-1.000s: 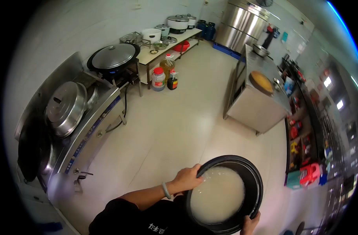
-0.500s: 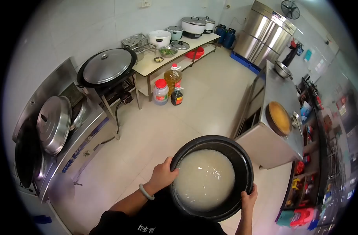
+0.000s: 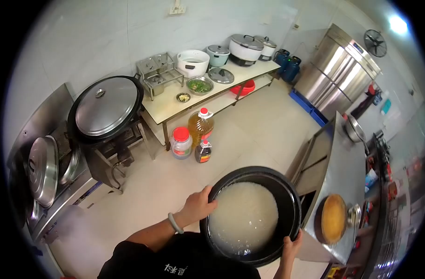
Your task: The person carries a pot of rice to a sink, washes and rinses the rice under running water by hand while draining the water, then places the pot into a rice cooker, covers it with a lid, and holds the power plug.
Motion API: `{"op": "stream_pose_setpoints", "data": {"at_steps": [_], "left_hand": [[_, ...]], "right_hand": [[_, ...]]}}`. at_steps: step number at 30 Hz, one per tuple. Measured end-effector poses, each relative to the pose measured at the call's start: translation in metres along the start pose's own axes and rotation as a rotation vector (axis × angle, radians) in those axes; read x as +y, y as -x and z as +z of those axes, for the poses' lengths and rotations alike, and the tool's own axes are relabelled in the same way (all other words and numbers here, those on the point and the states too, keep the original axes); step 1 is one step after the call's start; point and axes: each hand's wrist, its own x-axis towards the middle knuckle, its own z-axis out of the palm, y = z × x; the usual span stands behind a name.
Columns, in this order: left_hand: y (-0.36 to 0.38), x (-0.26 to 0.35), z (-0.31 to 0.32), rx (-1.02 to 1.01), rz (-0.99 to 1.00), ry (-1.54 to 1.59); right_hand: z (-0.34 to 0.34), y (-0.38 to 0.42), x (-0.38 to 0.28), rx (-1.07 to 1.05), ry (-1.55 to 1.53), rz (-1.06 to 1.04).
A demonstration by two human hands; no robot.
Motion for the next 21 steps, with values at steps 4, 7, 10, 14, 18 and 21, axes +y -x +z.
{"op": "stream_pose_setpoints", "data": {"at_steps": [4, 7, 10, 14, 18, 21], "left_hand": [[-0.127, 0.017, 0.014, 0.026, -0.108, 0.006], [-0.204, 0.025, 0.016, 0.110, -0.140, 0.043], [-0.281, 0.028, 0.018, 0.209, -0.143, 0.056], [-0.400, 0.006, 0.025, 0.250, -0.169, 0.082], [-0.525, -0.007, 0.012, 0.203, -0.197, 0.064], [-0.603, -0.010, 0.003, 0.215, -0.181, 0.072]], "right_hand": [[0.050, -0.156, -0.033, -0.092, -0.035, -0.074], [0.087, -0.254, -0.055, -0.139, -0.008, -0.063], [0.131, -0.358, -0.044, -0.176, 0.027, -0.208], [0.204, -0.470, -0.060, -0.265, 0.019, -0.127], [0.274, -0.580, -0.070, -0.263, 0.017, -0.184], [0.317, -0.651, -0.083, -0.302, -0.002, -0.234]]}}
